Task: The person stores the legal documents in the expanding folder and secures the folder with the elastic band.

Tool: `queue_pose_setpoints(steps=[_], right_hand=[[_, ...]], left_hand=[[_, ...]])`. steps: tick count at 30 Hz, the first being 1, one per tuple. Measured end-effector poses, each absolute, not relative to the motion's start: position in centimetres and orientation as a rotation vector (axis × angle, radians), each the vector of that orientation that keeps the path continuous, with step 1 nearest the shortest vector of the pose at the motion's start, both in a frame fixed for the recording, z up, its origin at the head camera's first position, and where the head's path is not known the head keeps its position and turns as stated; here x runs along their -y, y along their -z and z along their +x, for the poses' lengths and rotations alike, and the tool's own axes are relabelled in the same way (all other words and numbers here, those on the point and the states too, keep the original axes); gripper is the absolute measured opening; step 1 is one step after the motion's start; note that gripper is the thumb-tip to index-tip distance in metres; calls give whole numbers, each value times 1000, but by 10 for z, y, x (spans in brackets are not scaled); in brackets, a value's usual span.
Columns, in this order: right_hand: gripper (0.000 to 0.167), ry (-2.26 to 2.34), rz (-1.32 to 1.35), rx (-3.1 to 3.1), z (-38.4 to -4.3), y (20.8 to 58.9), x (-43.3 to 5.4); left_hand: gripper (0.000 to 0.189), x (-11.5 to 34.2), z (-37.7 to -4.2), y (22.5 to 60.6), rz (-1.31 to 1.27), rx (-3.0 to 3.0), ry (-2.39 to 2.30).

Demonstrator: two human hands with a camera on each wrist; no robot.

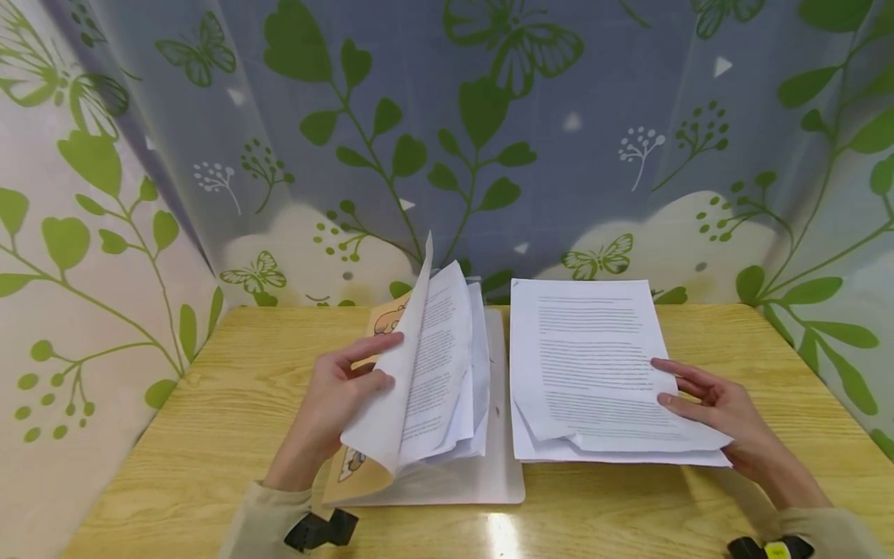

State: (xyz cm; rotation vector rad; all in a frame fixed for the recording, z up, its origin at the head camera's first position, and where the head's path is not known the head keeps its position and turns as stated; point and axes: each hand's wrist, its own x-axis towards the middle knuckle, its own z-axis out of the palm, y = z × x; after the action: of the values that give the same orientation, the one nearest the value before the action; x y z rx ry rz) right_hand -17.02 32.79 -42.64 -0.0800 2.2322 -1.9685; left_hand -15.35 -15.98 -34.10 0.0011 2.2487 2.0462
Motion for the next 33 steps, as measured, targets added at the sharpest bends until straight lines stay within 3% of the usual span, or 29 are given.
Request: queue_pose_setpoints(steps=[33], right_hand=[[48,1940,-114,-2165,-180,422,-307]], left_hand=[[52,153,-155,345,79,-2218,-2093]])
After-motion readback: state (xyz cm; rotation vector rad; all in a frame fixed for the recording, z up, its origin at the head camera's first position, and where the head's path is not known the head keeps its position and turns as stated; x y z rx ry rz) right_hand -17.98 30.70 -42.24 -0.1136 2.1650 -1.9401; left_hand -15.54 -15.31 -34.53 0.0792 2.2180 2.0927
